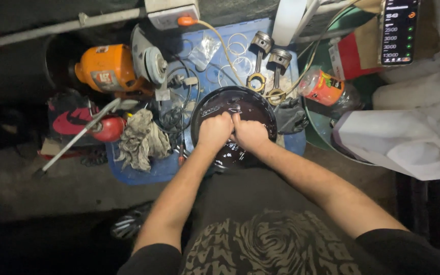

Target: Cleaning an engine piston by scrubbing it in a bowl of solvent at a workbench to remove carbon deposits.

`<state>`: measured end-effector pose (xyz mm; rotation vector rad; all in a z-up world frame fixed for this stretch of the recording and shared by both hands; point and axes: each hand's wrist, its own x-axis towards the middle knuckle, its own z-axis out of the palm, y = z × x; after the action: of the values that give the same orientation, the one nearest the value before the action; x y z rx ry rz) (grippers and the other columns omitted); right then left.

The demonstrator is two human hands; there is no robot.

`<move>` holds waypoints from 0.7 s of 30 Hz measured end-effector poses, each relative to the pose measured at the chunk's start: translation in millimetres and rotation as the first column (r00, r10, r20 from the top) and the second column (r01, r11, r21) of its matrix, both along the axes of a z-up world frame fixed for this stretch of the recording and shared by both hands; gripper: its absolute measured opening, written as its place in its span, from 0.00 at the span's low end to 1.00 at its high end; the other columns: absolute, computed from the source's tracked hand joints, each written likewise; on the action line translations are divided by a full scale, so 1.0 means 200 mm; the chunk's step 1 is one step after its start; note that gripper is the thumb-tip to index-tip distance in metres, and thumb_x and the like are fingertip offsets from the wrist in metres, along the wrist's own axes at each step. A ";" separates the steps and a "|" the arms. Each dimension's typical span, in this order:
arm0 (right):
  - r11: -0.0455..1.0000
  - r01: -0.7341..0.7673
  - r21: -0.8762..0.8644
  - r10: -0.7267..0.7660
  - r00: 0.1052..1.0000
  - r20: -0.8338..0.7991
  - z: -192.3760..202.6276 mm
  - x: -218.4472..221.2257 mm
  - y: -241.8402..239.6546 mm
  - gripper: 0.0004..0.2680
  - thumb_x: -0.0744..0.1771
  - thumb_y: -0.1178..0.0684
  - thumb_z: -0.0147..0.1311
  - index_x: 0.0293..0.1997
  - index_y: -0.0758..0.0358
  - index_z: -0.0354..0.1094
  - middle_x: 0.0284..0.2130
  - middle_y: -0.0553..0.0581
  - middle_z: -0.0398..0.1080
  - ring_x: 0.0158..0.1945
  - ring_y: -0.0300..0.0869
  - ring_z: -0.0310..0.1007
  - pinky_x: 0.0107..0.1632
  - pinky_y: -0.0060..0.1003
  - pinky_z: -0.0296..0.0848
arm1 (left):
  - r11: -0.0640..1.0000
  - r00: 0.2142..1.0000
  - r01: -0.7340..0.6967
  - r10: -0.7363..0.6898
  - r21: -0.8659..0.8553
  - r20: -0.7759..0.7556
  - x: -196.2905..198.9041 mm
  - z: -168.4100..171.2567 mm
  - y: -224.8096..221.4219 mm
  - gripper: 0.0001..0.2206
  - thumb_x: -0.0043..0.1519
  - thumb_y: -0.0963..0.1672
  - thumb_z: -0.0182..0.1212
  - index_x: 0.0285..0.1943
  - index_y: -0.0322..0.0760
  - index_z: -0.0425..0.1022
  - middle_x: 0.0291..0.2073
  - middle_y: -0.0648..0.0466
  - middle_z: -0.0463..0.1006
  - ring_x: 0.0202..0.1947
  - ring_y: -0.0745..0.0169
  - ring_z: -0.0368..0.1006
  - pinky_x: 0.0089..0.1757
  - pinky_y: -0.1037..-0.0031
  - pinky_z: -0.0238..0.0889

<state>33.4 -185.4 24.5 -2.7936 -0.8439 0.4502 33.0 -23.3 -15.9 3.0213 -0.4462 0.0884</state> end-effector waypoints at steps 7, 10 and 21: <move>0.999 0.007 -0.034 -0.003 0.992 0.123 -0.12 -0.02 0.01 0.18 0.66 0.39 0.46 0.50 0.66 0.57 0.20 0.53 0.73 0.26 0.48 0.80 0.32 0.45 0.79 | 0.997 0.994 -0.038 0.031 -0.062 -0.107 0.08 -0.01 -0.04 0.14 0.62 0.50 0.50 0.28 0.41 0.70 0.15 0.53 0.76 0.21 0.45 0.81 0.28 0.56 0.74; 0.999 0.017 -0.029 -0.012 0.988 0.156 -0.09 -0.02 0.01 0.19 0.67 0.38 0.46 0.51 0.67 0.59 0.20 0.52 0.72 0.25 0.47 0.80 0.30 0.44 0.78 | 1.000 0.991 -0.001 -0.002 -0.024 -0.131 0.07 0.00 -0.04 0.16 0.65 0.51 0.48 0.29 0.41 0.70 0.17 0.50 0.78 0.23 0.44 0.81 0.29 0.55 0.75; 0.989 0.143 -0.047 -0.150 0.920 -0.361 0.14 0.10 0.01 0.20 0.67 0.38 0.46 0.55 0.63 0.50 0.34 0.66 0.76 0.42 0.63 0.80 0.47 0.59 0.77 | 0.994 0.991 0.085 -0.091 0.071 0.097 0.11 -0.29 -0.03 0.11 0.61 0.50 0.50 0.29 0.45 0.69 0.14 0.57 0.74 0.18 0.53 0.79 0.24 0.64 0.72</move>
<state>52.9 -183.9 52.2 -2.6390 -0.5454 0.9172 55.7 -28.5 -74.2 3.0673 -0.6022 0.2246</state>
